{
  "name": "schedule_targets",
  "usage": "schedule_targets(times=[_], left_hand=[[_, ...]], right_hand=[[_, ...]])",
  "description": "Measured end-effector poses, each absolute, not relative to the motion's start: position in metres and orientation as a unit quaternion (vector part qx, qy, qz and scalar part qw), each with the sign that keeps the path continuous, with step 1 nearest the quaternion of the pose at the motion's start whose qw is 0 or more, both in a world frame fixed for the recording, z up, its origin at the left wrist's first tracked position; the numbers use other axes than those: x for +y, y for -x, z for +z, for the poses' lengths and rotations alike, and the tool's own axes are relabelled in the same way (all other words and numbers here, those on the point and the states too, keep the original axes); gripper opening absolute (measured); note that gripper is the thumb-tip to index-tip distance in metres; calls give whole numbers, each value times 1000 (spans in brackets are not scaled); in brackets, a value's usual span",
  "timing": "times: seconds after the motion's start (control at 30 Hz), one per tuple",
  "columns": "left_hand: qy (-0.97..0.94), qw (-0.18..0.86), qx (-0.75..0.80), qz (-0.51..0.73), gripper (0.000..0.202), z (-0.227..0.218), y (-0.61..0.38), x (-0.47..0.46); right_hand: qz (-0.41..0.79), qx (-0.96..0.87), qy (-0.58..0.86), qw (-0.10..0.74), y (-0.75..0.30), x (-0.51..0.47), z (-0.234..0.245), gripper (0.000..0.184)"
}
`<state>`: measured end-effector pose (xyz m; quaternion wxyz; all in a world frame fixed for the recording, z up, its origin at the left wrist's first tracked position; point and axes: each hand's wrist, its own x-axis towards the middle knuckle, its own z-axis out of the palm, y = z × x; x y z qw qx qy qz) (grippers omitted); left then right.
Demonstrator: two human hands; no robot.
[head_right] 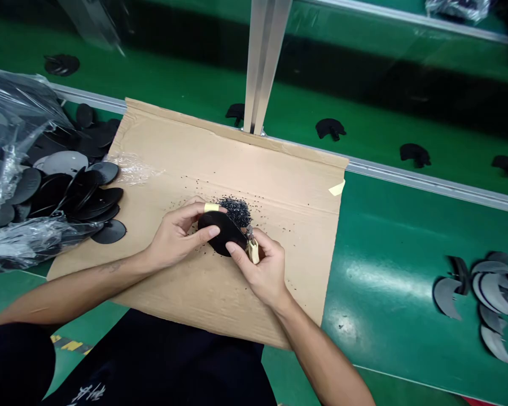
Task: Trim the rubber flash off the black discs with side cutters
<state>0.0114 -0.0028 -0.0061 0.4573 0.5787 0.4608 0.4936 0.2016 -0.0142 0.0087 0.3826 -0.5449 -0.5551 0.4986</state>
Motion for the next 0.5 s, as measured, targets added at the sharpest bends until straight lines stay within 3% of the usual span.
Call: schedule_targets(times=[0.23, 0.37, 0.5], left_hand=[[-580, 540, 422, 441, 31, -5, -7, -4], [-660, 446, 422, 432, 25, 1, -1, -3], [-773, 301, 374, 414, 18, 4, 2, -1]], right_hand=[[482, -591, 522, 381, -206, -14, 6, 27], [423, -659, 458, 419, -210, -10, 6, 15], [350, -720, 381, 462, -215, -5, 6, 26]])
